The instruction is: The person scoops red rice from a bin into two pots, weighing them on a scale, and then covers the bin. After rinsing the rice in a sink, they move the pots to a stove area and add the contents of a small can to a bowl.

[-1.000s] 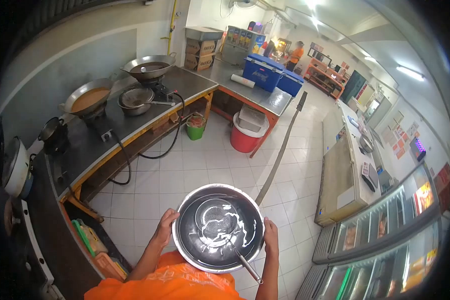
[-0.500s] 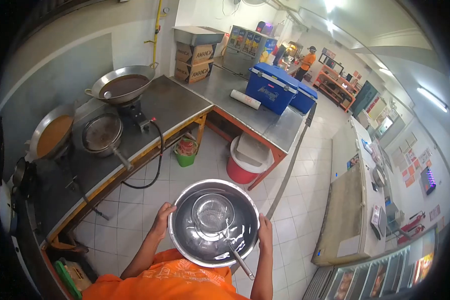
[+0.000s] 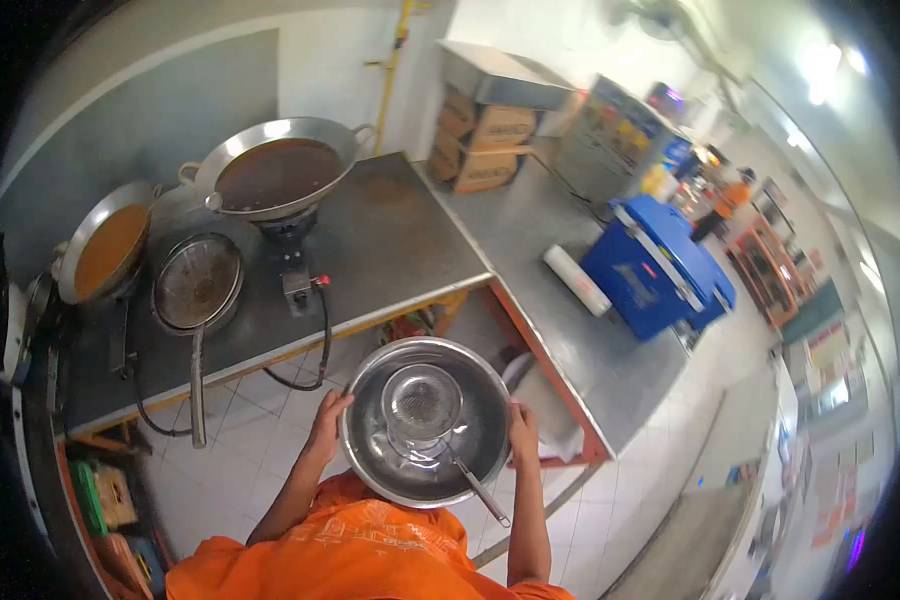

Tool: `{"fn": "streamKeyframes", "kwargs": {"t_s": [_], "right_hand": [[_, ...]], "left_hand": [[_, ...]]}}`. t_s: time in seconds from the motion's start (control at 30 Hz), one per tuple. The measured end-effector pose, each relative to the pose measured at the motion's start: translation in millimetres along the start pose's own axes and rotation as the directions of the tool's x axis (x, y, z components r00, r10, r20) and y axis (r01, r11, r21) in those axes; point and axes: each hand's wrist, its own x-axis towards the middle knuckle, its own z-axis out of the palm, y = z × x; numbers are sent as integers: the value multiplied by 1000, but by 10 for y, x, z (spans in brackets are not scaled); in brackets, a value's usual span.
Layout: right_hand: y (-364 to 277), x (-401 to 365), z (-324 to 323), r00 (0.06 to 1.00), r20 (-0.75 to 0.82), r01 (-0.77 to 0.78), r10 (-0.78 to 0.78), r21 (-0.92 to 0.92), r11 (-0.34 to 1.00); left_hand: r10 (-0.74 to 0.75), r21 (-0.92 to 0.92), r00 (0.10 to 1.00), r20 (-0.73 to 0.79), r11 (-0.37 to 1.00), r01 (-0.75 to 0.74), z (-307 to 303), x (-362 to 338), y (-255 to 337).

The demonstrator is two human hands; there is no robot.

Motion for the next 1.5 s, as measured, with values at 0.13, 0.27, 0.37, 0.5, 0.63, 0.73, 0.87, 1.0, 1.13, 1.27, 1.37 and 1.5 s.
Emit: {"fn": "streamKeyframes", "kwargs": {"t_s": [0.13, 0.27, 0.37, 0.5, 0.63, 0.73, 0.87, 1.0, 1.13, 1.27, 1.37, 1.5], "right_hand": [[-332, 1069, 370, 987, 158, 5, 0, -28, 1000], [-102, 2436, 923, 984, 145, 134, -101, -241, 961], [-280, 3216, 1292, 950, 294, 177, -110, -210, 962], [-260, 4400, 1887, 895, 373, 319, -246, -147, 936], [-417, 5465, 2530, 847, 435, 383, -304, -105, 918], [-916, 5948, 2909, 806, 549, 328, -222, -102, 939], [-1322, 6665, 3475, 747, 592, 438, -302, -97, 894], [-1662, 7441, 4139, 659, 646, 558, -385, -78, 826], [-1881, 8075, 4784, 610, 623, 629, -489, -5, 778], [-2299, 8544, 5375, 620, 688, 561, -377, -54, 826], [-2756, 8704, 5658, 598, 761, 555, -251, -168, 815], [-3117, 8641, 5667, 534, 643, 820, -549, -236, 522]], "left_hand": [[28, 60, 994, -103, 998, -22, 88, 1133, -230], [-118, 39, 971, -208, 991, 129, 200, 2159, -220], [18, 53, 939, -342, 999, 0, 409, 2751, -116], [28, 139, 909, -416, 990, 33, 507, 3517, -10], [32, 39, 818, -574, 999, -11, 515, 4409, -239], [75, 118, 714, -696, 993, 11, 727, 4831, -15], [220, 284, 465, -857, 956, 71, 802, 5632, -117], [222, 305, 414, -883, 941, 145, 939, 6288, 242], [383, 399, 262, -886, 917, 8, 838, 6995, 259], [327, 326, 239, -915, 944, -43, 844, 7523, 606], [267, 282, 245, -932, 959, 29, 869, 7881, 938], [307, 323, 216, -927, 946, 39, 669, 8336, 1115]]}}
